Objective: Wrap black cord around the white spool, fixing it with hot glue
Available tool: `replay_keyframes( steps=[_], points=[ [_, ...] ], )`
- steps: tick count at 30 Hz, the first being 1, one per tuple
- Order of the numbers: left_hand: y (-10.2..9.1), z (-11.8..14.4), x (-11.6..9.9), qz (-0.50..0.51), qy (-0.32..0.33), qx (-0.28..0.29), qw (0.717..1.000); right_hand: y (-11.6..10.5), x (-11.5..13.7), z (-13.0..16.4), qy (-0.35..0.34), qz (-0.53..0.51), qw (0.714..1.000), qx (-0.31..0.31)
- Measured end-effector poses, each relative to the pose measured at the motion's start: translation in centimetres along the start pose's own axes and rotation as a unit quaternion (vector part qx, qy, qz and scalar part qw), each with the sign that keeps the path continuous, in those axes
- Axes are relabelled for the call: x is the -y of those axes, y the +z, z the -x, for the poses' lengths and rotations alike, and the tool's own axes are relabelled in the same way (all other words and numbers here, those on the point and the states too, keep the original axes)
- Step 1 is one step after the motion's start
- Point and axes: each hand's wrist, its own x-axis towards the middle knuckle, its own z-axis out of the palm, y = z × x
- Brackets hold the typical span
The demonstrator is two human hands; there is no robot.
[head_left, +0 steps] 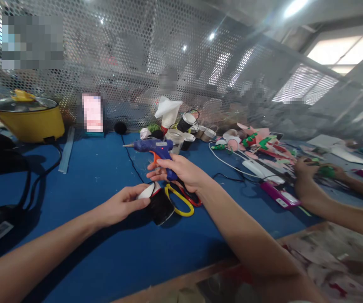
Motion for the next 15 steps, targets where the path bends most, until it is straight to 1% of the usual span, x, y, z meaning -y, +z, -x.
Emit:
replay_keyframes(
  steps=[5, 7, 9, 11, 13, 15],
  points=[
    [-0.1, 0.0, 0.2, -0.031, 0.013, 0.015, 0.999, 1.2, -0.2, -1.0, 0.011, 0.015, 0.999, 0.045],
    [-0.1, 0.1, 0.3, -0.043, 0.030, 0.014, 0.999, 1.6, -0.1, -1.4, 0.002, 0.021, 0.999, 0.044],
    [-0.2, 0.1, 0.4, -0.052, 0.053, 0.002, 0.997, 1.7, 0.0, -1.5, -0.033, 0.037, 0.999, 0.015],
    [-0.4, 0.0, 0.4, -0.062, 0.063, -0.024, 0.996, 1.4, 0.2, -1.2, -0.084, 0.064, 0.994, -0.026],
    [-0.7, -0.1, 0.5, -0.071, 0.061, -0.056, 0.994, 0.9, 0.4, -0.3, -0.129, 0.095, 0.986, -0.055],
    [-1.0, -0.2, 0.5, -0.088, 0.060, -0.085, 0.991, 0.2, 0.4, 0.9, -0.157, 0.119, 0.978, -0.071]
  ],
)
